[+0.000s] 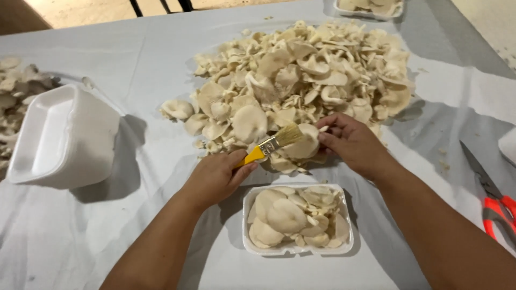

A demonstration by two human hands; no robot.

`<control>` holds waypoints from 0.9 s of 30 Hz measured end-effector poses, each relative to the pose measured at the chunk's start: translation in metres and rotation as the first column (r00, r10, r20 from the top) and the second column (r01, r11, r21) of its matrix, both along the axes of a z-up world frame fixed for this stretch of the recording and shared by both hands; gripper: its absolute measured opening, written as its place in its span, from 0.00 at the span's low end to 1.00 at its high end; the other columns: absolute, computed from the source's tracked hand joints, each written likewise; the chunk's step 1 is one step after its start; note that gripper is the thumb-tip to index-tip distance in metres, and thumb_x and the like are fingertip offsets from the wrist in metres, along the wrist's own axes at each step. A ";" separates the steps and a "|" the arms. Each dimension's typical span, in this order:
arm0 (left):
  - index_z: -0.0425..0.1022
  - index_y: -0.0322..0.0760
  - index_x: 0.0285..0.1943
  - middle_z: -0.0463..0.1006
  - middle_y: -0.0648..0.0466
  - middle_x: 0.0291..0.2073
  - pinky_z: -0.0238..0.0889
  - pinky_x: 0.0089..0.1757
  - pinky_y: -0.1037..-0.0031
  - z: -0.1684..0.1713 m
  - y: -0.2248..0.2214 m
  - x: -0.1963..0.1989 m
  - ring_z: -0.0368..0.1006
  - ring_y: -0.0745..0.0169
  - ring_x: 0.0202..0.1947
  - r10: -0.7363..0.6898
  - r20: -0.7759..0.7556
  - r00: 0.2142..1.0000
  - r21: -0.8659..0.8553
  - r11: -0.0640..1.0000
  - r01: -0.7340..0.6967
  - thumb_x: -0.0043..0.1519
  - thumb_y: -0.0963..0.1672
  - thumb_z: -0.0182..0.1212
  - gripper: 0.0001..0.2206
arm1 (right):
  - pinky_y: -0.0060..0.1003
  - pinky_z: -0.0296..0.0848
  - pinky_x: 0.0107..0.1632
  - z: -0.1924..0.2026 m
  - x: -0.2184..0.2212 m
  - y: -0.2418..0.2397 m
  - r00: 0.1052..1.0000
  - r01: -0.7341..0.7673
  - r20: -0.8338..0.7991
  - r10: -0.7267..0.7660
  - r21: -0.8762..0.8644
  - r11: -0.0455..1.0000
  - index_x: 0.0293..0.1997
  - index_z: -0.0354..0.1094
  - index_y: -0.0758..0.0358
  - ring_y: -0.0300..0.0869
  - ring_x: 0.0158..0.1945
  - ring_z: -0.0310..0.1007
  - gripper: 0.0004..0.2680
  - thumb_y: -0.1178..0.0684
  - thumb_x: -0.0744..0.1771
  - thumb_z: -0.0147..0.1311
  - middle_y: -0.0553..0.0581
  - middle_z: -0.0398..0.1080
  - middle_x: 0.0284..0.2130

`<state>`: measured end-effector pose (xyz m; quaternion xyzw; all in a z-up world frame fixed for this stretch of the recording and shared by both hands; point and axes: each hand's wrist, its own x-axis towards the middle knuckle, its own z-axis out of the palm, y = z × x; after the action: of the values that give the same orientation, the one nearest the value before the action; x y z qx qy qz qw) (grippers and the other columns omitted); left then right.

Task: The person picks up oyster mushrooms from a pile on a table, uses a yellow brush to clean the caps and gills, and places the cleaned mushrooms into a white styrofoam container. The process is repeated for multiple mushrooms.

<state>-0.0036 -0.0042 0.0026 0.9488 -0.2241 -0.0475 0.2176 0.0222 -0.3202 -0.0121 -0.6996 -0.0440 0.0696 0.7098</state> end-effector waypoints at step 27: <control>0.74 0.44 0.38 0.78 0.54 0.25 0.65 0.30 0.64 0.004 0.013 0.006 0.73 0.55 0.25 -0.005 -0.065 0.998 0.134 0.991 0.014 0.69 0.54 0.49 0.16 | 0.40 0.83 0.49 0.047 0.005 -0.014 0.943 0.252 -0.146 -0.300 -0.274 0.928 0.48 0.69 0.60 0.52 0.48 0.80 0.06 0.64 0.69 0.50 0.65 0.77 0.51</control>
<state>0.0023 0.0087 0.0069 0.9582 -0.2178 -0.0940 0.1599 0.0269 -0.3339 0.0348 -0.7736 0.1308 0.0385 0.6188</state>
